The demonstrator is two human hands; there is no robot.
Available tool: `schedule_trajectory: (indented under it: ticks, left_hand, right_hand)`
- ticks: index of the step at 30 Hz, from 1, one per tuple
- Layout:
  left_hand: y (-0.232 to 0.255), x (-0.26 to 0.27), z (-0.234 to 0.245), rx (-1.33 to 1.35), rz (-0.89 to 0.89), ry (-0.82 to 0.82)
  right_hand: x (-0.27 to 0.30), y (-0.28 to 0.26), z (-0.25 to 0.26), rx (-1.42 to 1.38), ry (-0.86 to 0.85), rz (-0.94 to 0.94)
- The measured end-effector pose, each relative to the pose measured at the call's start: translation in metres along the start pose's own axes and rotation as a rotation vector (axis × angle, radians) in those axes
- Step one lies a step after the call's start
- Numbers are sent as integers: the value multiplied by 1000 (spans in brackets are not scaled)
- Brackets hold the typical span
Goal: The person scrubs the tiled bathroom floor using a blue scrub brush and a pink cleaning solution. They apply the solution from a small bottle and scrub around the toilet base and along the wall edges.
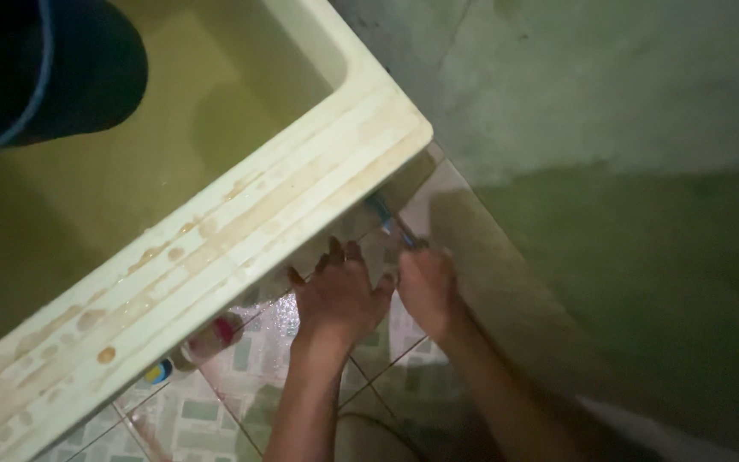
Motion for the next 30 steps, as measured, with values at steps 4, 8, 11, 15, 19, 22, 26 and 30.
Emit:
schedule_trajectory:
  ticks: [4,8,11,15,19,22,26,30]
  left_hand:
    - [3,-6,8,52,-6,5]
    - [-10,-15,0,132,75,-124]
    - [-7,-22,16,129,-59,127]
    - [-7,-20,20,145,-130,301]
    - [-16,-21,1,135,-27,85]
    - [-12,-17,11,130,-43,157]
    - [-22,-7,9,110,61,13]
    - [-43,-12,9,138,28,25]
  right_hand:
    - [-83,6,-65,-18,40,-162]
    - [-93,20,-105,-125,112,-120]
    - [-81,20,-132,-599,-56,-261]
    - [-59,8,-131,-1402,-57,-454]
    - [-35,17,-79,-656,115,-146]
    - [0,24,-35,-530,68,-183]
    - [62,26,3,-197,-264,-185]
    - [68,17,19,-82,-186,-120]
Point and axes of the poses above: each hand's wrist, its own x-axis away from the middle knuckle, its own z-axis out of the back of the hand, y = z × x, the point moved 7 cm from there along -x, towards the middle knuckle, and after that the axes turned 14 degrees about y, right-handed, at the moved point
